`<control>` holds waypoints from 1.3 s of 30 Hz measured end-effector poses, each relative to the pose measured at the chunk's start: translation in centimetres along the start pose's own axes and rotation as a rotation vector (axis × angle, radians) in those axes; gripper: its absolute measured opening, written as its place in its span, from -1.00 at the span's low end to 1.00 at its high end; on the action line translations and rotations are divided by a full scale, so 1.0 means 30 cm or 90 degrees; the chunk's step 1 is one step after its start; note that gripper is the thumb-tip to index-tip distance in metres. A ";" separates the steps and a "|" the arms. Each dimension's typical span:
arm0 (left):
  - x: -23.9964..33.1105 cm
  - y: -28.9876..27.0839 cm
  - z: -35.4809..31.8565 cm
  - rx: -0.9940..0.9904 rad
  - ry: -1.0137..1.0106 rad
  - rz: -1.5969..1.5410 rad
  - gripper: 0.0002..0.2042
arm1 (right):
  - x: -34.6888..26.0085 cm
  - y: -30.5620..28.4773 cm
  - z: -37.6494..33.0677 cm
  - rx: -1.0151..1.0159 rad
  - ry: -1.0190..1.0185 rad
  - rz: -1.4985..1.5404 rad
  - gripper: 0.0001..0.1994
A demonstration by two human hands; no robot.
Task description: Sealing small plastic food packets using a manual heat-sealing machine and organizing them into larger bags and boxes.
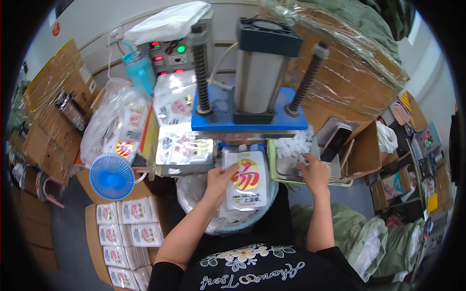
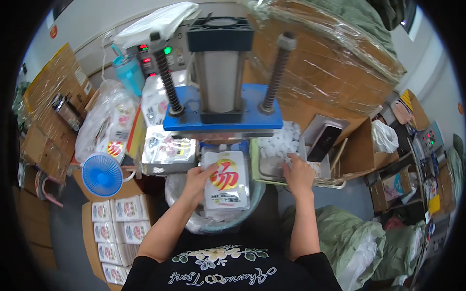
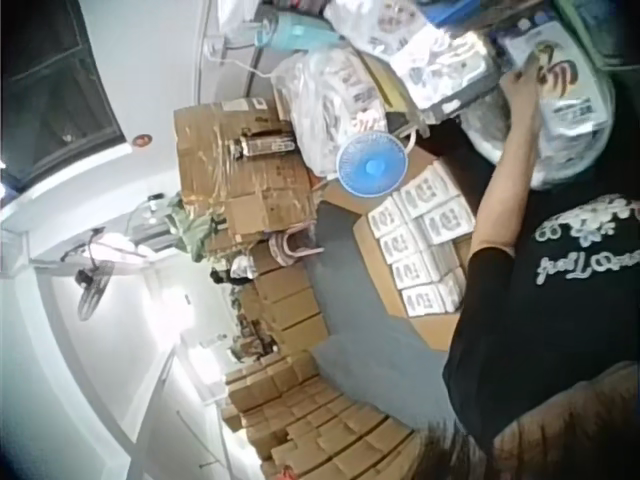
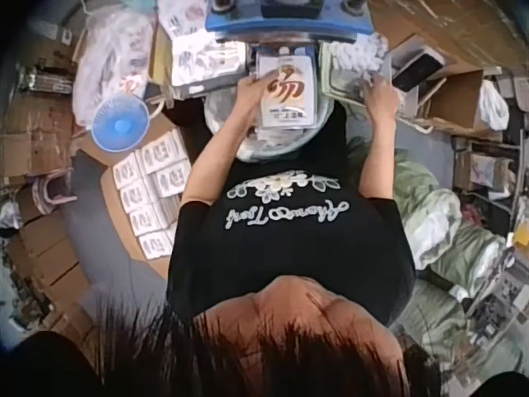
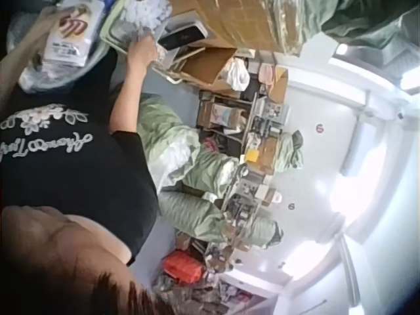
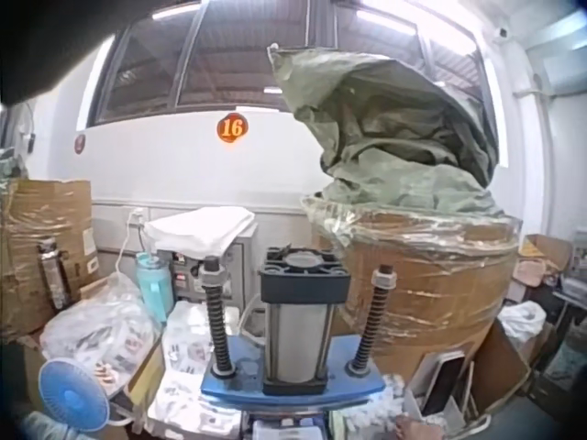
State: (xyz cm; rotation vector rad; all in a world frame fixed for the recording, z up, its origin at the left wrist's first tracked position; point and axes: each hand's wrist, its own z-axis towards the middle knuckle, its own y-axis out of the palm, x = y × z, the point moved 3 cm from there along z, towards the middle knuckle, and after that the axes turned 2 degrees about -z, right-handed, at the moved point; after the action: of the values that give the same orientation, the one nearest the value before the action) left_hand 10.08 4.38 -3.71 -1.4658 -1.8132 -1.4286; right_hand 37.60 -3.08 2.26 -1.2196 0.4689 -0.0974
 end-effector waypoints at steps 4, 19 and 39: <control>-0.017 -0.029 0.039 0.022 0.004 -0.009 -0.77 | -0.009 0.065 -0.009 -0.020 -0.057 -0.058 -0.75; 0.146 -0.364 -0.103 0.222 0.593 0.936 -0.53 | -0.062 0.125 0.028 -0.053 -0.152 0.152 -0.82; -0.101 -0.229 -0.160 -0.127 0.182 0.422 -0.82 | -0.382 0.086 -0.123 -0.409 -0.203 0.496 -0.80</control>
State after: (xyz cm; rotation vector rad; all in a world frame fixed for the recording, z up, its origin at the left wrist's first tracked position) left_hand 3.77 -0.77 -7.36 -1.6423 -0.9050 -1.3884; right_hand 25.35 -1.76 2.30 -1.5514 0.6888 0.9626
